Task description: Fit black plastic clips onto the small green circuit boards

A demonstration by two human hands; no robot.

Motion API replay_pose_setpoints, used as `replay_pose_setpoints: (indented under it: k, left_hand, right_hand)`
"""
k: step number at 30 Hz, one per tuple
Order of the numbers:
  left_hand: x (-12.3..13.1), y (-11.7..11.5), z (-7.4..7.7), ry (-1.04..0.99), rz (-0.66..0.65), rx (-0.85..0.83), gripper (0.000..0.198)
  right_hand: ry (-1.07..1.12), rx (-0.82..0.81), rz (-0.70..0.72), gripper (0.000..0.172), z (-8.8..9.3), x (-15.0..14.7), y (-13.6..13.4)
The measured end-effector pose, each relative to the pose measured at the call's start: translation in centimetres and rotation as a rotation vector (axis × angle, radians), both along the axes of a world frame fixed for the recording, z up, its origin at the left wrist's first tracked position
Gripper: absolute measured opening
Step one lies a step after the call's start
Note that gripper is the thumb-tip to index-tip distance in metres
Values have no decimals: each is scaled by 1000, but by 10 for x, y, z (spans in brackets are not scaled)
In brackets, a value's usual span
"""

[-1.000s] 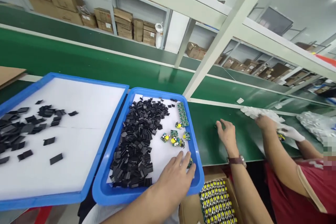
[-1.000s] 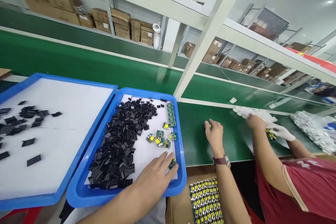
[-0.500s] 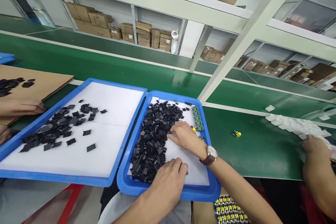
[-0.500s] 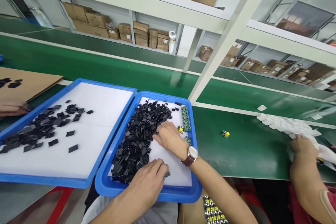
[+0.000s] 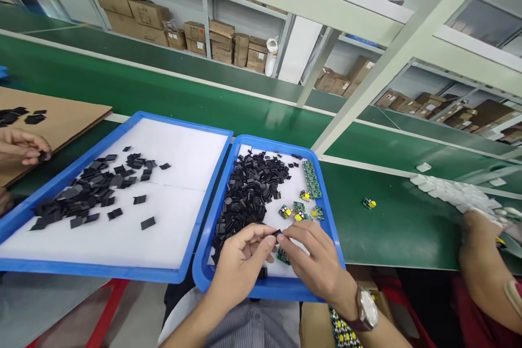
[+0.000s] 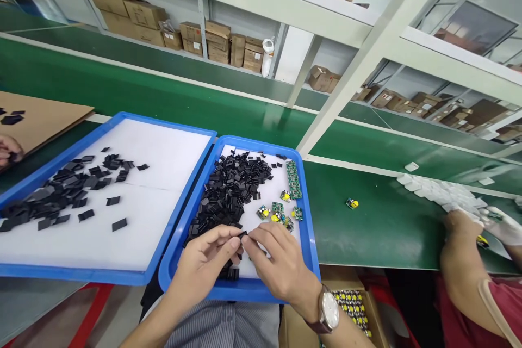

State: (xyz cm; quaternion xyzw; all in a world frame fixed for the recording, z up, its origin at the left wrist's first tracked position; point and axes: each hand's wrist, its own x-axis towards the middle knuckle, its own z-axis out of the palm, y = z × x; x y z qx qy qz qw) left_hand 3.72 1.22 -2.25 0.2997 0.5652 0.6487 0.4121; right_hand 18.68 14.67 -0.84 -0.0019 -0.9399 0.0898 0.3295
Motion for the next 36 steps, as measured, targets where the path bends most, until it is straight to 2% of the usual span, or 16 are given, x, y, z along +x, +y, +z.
replay_pose_setpoints:
  k: [2, 4, 7, 9, 11, 16, 18, 20, 22, 25, 29, 32, 36]
  left_hand:
    - [1, -1, 1, -35, 8, 4, 20]
    - [2, -4, 2, 15, 30, 8, 18]
    - [3, -10, 2, 218, 16, 33, 15]
    - [5, -14, 3, 330, -25, 47, 15]
    - [8, -15, 5, 375, -66, 38, 15]
    - [11, -12, 10, 396, -201, -18, 22]
    - [9, -8, 11, 453, -255, -20, 19]
    - [6, -4, 10, 578, -234, -19, 17]
    - [3, 2, 7, 742, -185, -12, 24]
    - [5, 13, -1, 979, -250, -23, 31]
    - [14, 23, -8, 1147, -390, -68, 45]
    - [18, 23, -8, 1079, -340, -66, 40]
    - [19, 15, -5, 656, -180, -60, 33]
  right_hand:
    - [-3, -117, 7, 46, 0, 3, -9]
    - [-20, -372, -4, 46, -1, 4, -16]
    - [19, -755, -32, 35, -4, 5, -23]
    - [65, -866, -36, 23, -8, 7, -25]
    - [87, -890, -13, 20, -12, 11, -27]
    - [88, -870, 49, 32, -20, 29, -29]
    - [108, -927, -8, 27, -22, 38, -27]
    - [171, -1006, -102, 19, -24, 47, -24]
    - [252, -1079, -204, 13, -27, 55, -20]
    - [316, -1165, -329, 8, -37, 63, -18]
    - [321, -1211, -394, 22, -46, 65, -22]
    - [293, -1161, -363, 23, -43, 61, -25]
    - [297, -1168, -274, 21, -34, 48, -32]
